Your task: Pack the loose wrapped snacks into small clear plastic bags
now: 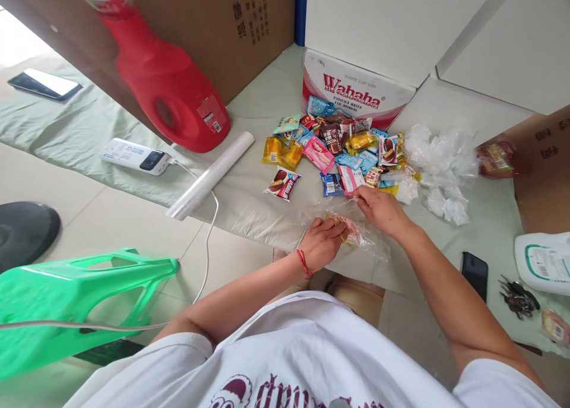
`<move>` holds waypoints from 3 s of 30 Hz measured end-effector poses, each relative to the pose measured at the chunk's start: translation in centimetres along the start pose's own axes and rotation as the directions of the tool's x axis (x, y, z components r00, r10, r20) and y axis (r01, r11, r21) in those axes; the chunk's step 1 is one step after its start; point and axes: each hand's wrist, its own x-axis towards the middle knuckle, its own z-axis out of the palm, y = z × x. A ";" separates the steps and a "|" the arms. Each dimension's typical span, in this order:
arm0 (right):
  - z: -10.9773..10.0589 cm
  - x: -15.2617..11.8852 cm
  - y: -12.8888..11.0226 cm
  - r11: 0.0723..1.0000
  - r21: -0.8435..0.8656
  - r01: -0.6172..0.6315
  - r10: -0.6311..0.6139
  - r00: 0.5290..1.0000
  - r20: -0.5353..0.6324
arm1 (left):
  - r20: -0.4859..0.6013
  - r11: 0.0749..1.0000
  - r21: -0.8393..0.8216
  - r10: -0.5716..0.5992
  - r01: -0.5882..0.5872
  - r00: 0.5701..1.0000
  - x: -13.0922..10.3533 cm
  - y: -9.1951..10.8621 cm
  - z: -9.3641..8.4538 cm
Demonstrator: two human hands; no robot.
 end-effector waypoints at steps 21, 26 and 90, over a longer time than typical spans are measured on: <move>7.2 -6.2 -3.4 0.975 0.161 0.152 -0.155 0.988 0.005 | 0.029 0.682 -0.567 -0.544 0.462 0.839 -0.4 -8.1 -2.6; 7.2 -6.1 -3.6 0.982 0.154 0.110 -0.120 0.991 0.061 | 0.170 0.454 -0.754 -0.564 0.475 0.808 -2.0 -10.2 -2.9; 7.4 -7.4 -5.7 0.523 0.775 -0.356 0.571 0.821 -0.008 | -0.033 0.713 -0.395 -0.641 0.580 0.767 2.0 1.4 -0.8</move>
